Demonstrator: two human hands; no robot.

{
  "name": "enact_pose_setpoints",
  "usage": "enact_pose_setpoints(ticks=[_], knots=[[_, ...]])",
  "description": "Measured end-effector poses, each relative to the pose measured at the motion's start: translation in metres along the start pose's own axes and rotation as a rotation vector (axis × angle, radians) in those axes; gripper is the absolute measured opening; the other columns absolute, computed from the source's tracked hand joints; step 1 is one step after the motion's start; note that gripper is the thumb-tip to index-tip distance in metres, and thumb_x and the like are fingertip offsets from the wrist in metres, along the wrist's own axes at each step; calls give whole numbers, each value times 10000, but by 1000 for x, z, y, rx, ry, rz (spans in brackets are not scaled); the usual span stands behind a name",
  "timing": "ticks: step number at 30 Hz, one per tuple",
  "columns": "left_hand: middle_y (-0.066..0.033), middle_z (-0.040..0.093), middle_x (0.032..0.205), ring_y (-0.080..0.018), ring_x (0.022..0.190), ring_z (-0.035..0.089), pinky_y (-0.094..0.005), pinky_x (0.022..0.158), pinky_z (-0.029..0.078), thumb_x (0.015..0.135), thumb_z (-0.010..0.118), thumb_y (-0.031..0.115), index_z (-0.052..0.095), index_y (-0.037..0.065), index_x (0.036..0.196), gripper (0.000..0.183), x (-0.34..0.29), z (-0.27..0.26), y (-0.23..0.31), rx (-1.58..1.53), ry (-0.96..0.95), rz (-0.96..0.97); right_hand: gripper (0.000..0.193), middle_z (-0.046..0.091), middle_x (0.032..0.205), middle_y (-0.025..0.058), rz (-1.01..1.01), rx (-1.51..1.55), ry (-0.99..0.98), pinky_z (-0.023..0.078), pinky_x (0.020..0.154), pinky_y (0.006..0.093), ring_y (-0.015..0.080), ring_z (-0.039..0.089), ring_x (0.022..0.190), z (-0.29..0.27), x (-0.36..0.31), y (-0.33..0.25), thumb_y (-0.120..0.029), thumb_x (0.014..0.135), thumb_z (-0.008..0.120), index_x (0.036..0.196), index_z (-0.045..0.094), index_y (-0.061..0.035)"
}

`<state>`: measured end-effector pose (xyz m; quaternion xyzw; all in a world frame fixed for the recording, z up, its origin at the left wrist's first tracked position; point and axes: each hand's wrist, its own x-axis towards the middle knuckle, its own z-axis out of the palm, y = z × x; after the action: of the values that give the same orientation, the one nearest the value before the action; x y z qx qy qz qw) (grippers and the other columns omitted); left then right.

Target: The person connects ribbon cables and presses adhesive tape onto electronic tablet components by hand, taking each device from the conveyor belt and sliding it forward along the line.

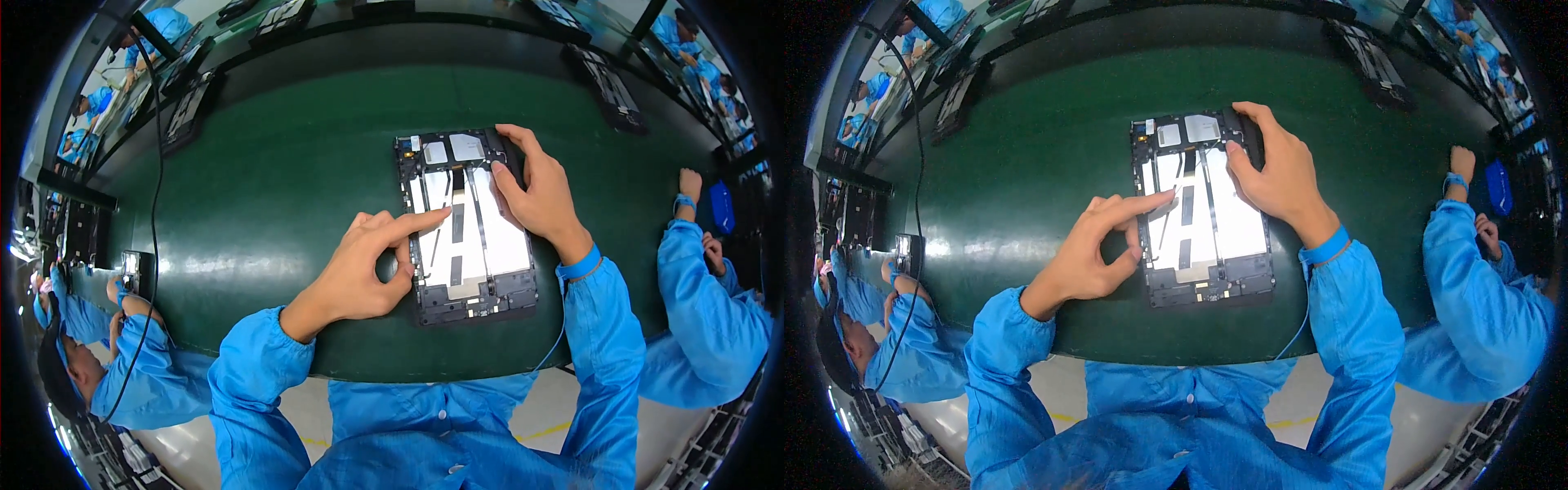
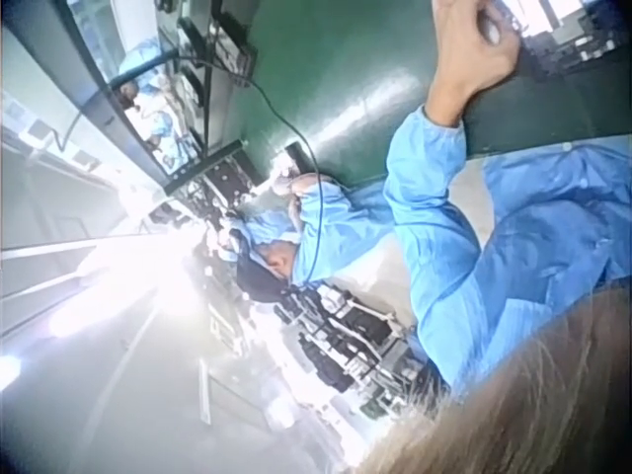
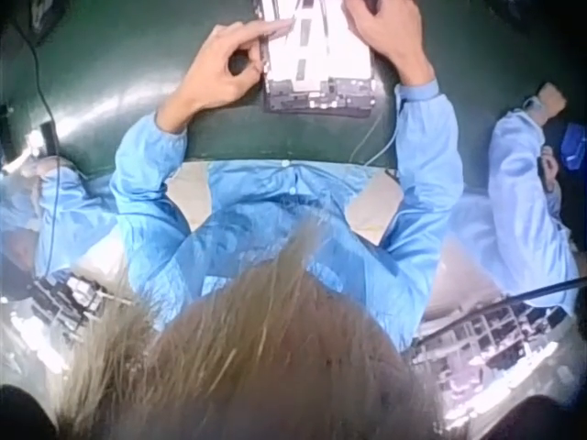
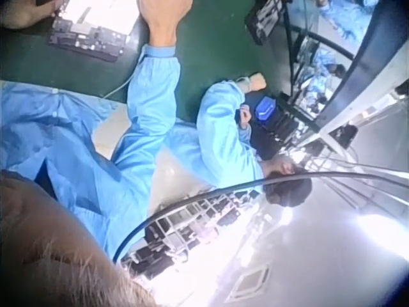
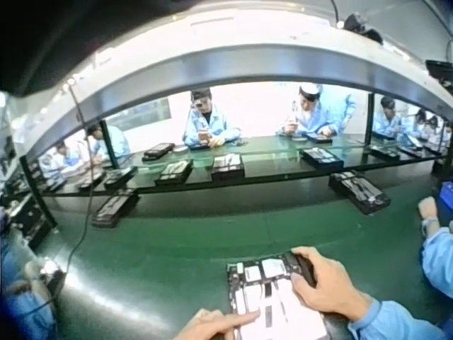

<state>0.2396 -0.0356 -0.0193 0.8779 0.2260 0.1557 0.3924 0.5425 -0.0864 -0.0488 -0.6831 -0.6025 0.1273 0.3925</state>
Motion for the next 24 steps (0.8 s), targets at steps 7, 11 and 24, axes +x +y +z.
enact_pose_setpoints(ticks=[7,11,24], knots=[[4,611,799,-181,889,558,-332,967,360,788,632,-47,587,201,1656,904,-1,3,10,-64,30,-81,499,799,1111,236,48,36,45,592,804,444,402,790,886,5,2,-9,-201,929,726,1409,653,-85],[-16,586,828,-189,896,540,-330,952,361,823,630,-66,595,183,1647,861,-4,8,10,-64,73,-114,509,806,1149,235,40,73,89,563,716,394,309,747,721,8,2,-11,-190,912,731,1392,646,-45],[-9,653,827,-143,883,606,-312,993,372,843,622,-84,506,105,1684,870,-5,4,-10,-123,58,-55,512,794,1014,192,36,16,39,514,634,378,249,675,619,5,2,-10,-207,911,743,1386,647,-42]])
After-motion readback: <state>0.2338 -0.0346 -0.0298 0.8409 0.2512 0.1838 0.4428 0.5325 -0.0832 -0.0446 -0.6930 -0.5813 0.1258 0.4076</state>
